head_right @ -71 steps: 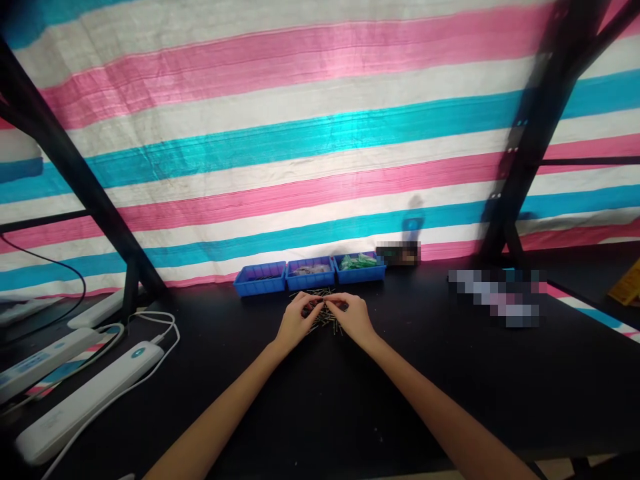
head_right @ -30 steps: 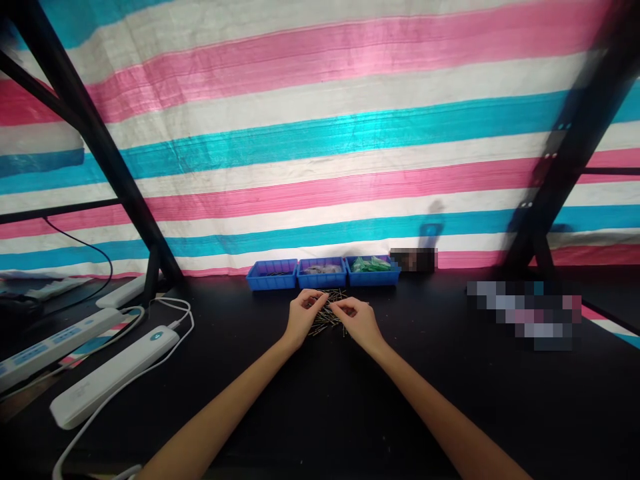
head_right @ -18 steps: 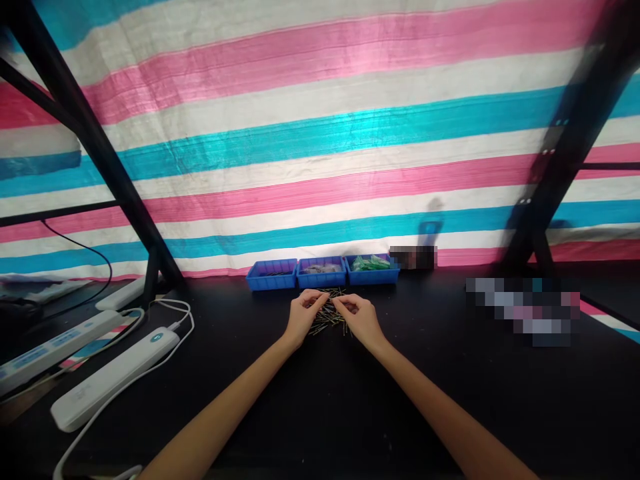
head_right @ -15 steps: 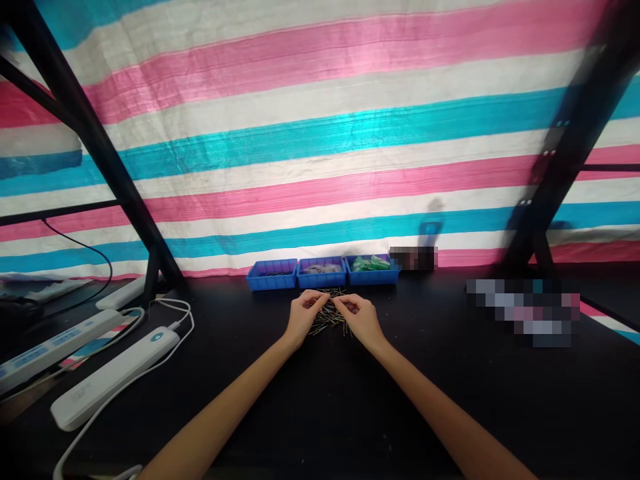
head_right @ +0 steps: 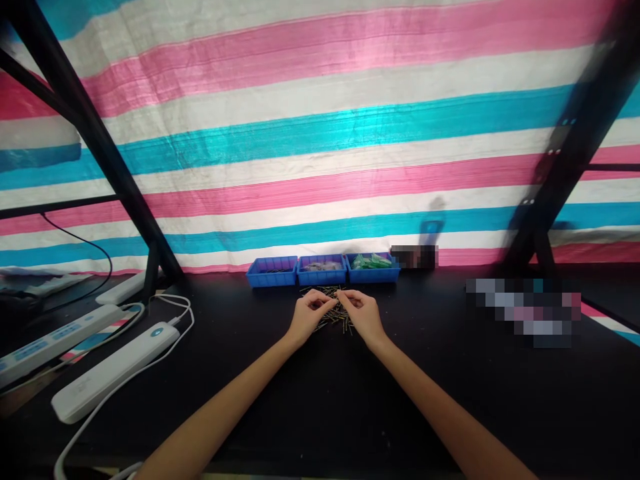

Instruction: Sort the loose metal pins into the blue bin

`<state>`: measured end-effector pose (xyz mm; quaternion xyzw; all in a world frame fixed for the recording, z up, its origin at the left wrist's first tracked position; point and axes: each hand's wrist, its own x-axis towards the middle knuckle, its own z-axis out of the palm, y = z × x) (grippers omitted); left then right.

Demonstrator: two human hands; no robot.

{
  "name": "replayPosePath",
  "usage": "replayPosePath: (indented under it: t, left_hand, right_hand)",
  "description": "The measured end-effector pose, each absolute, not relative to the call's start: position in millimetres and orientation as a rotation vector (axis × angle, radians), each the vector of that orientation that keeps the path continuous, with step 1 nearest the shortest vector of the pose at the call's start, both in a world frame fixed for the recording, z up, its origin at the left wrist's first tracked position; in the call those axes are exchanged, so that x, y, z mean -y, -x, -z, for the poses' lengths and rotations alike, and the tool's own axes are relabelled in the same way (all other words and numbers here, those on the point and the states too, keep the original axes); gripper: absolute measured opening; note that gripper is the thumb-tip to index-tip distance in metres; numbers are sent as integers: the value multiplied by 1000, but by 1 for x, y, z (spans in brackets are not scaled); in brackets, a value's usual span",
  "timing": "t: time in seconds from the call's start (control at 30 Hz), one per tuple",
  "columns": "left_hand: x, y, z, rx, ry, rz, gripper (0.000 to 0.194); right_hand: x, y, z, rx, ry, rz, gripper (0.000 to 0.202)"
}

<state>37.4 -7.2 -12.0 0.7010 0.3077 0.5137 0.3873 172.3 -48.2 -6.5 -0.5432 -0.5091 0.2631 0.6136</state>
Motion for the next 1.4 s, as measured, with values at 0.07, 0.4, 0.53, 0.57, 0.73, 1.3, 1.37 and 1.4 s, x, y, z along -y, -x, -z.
replayPosePath:
  t: [0.07, 0.4, 0.53, 0.57, 0.73, 1.3, 1.37, 1.4]
  left_hand:
    - [9, -38, 11, -773, -1790, -1284, 23]
    - [1, -35, 8, -786, -1739, -1366, 24]
    - [-1, -34, 9, -818, -1686, -1373, 25]
    - [-1, -34, 8, -816, -1684, -1370, 25]
    - [3, -34, 4, -798, -1710, -1398, 25]
    - [-32, -1, -14, -942, -1446, -1530, 23]
    - [-43, 9, -13, -1003, -1332, -1592, 27]
    - [-48, 14, -12, -1028, -1274, -1615, 28]
  right_hand:
    - [49, -172, 5, 1164, 1259, -627, 38]
    - [48, -177, 6, 1235, 1309, -582, 37]
    - [49, -175, 10, 1373, 1310, -605, 33]
    - [49, -174, 11, 1407, 1312, -604, 33]
    - [52, -172, 7, 1370, 1324, -582, 35]
    - [53, -175, 1, 1179, 1302, -587, 42]
    - [53, -175, 2, 1187, 1289, -600, 43]
    - [53, -174, 2, 1199, 1281, -608, 42]
